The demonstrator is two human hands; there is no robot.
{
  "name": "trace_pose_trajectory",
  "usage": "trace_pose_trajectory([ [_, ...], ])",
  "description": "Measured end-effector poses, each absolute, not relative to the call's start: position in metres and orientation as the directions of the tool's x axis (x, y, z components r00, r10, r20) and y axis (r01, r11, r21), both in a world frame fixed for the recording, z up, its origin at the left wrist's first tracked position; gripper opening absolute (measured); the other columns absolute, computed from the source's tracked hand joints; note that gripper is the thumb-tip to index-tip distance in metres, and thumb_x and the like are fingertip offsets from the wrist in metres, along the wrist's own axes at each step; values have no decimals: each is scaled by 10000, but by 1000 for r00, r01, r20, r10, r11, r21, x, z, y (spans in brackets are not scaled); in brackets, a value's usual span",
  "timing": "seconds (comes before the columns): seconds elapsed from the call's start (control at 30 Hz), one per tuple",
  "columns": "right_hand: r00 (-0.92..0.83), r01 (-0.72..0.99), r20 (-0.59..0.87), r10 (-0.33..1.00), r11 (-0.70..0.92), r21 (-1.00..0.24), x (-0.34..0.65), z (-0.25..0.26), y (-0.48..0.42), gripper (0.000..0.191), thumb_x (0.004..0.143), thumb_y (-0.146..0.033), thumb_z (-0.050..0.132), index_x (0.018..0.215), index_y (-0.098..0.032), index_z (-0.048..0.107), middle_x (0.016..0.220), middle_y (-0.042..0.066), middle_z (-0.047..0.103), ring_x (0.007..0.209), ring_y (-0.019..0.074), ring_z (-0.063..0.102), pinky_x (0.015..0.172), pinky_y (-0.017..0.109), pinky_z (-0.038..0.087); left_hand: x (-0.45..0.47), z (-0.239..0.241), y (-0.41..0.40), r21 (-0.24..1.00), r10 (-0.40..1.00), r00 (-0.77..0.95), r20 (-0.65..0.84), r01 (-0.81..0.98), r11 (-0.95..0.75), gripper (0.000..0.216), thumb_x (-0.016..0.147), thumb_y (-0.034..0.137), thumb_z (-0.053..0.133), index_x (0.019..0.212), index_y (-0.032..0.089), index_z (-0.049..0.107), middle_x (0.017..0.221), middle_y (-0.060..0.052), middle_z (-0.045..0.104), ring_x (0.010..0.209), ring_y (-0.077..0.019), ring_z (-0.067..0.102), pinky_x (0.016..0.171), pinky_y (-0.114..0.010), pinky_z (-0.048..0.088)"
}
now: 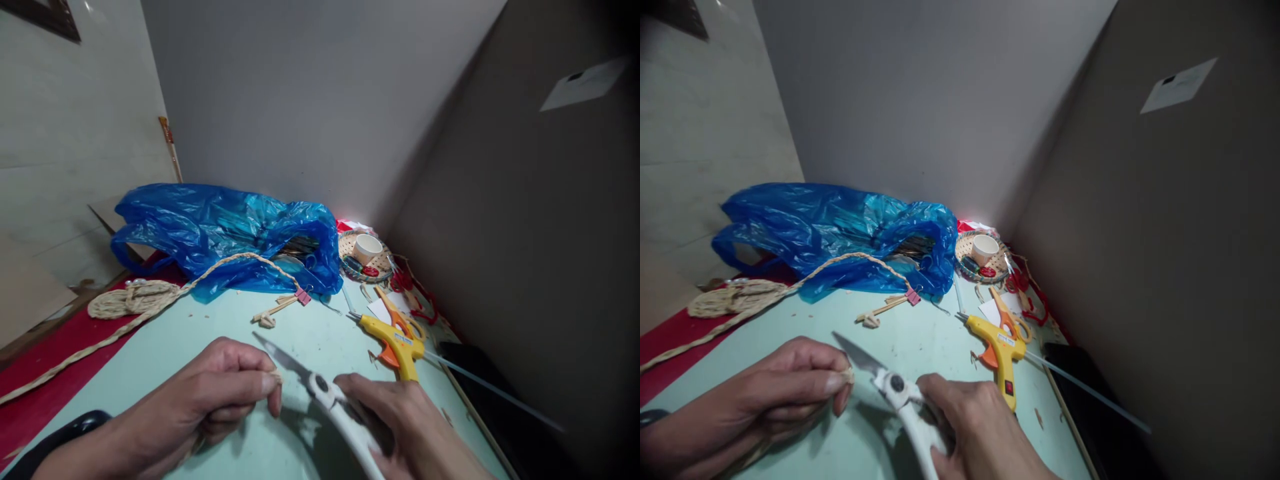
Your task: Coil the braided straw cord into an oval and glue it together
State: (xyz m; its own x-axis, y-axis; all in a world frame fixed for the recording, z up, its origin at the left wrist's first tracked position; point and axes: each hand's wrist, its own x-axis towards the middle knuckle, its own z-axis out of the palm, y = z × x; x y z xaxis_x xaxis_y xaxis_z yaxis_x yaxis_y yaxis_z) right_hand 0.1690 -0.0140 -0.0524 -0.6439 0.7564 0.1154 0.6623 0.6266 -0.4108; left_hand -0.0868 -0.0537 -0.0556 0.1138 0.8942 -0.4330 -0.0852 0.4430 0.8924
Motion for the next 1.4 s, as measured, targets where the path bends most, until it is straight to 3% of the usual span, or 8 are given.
trace_pose_trajectory([
  [0.23, -554, 800, -29, 832, 521, -297, 173, -58, 9, 275, 783, -101, 499, 1006, -193, 631, 813, 68, 702, 689, 233, 653, 647, 326, 457, -106, -38, -47, 942, 920, 207, -333, 21, 336, 359, 815, 526, 723, 979, 208, 755, 662, 27, 480, 580, -115, 297, 534, -253, 222],
  [0.43, -531, 842, -99, 842, 511, -171, 154, -53, 13, 286, 822, -97, 543, 1077, -168, 653, 991, 117, 685, 883, 261, 663, 730, 334, 477, -116, -27, -42, 962, 941, 225, -253, -47, 270, 321, 886, 427, 653, 1088, 179, 682, 739, -46, 692, 558, -109, 248, 563, -295, 168],
  [0.63, -626, 777, 33, 779, 627, -54, 137, -59, 20, 258, 937, -140, 500, 1165, -182, 612, 1050, 98, 670, 965, 223, 638, 809, 307, 486, -125, -26, -42, 963, 926, 282, -252, -23, 270, 274, 886, 437, 664, 944, 182, 746, 937, -66, 715, 587, -98, 334, 594, -266, 283],
  [0.83, -661, 745, 40, 749, 648, 159, 122, -69, 35, 178, 945, -81, 503, 1037, -153, 637, 892, 100, 701, 803, 233, 665, 701, 330, 460, -130, -21, -40, 972, 974, 90, -207, 130, 194, 375, 856, 534, 644, 842, 182, 773, 542, 39, 434, 562, -127, 314, 578, -264, 279],
  [0.93, -679, 721, 53, 732, 652, 237, 112, -72, 43, 162, 919, -55, 530, 1014, -133, 635, 866, 128, 699, 773, 262, 665, 733, 383, 457, -131, -18, -37, 981, 986, -48, -160, 101, 165, 370, 775, 549, 698, 798, 184, 755, 528, 26, 487, 541, -128, 331, 551, -267, 262],
  [1.07, -760, 643, 109, 641, 716, 273, 86, -72, 45, 193, 894, -32, 548, 1033, -141, 625, 927, 134, 700, 860, 284, 660, 774, 415, 464, -134, -18, -36, 988, 990, -86, -113, 99, 122, 311, 769, 492, 708, 809, 185, 735, 722, -32, 649, 555, -119, 356, 533, -261, 244],
  [1.23, -888, 459, 175, 426, 849, 262, 43, -78, 39, 151, 973, -112, 527, 1108, -129, 594, 1004, 123, 694, 937, 261, 617, 837, 425, 464, -135, -20, -38, 974, 999, -47, -11, 226, 21, 396, 795, 538, 637, 903, 178, 761, 584, 3, 557, 539, -135, 392, 541, -264, 298],
  [1.4, -930, 343, 218, 295, 912, 227, 24, -94, 45, 156, 962, -53, 487, 930, -97, 633, 878, 140, 677, 914, 288, 588, 762, 432, 444, -129, -20, -44, 970, 999, -11, 44, 240, -41, 363, 790, 493, 641, 991, 226, 784, 649, -9, 627, 578, -165, 450, 563, -277, 371],
])
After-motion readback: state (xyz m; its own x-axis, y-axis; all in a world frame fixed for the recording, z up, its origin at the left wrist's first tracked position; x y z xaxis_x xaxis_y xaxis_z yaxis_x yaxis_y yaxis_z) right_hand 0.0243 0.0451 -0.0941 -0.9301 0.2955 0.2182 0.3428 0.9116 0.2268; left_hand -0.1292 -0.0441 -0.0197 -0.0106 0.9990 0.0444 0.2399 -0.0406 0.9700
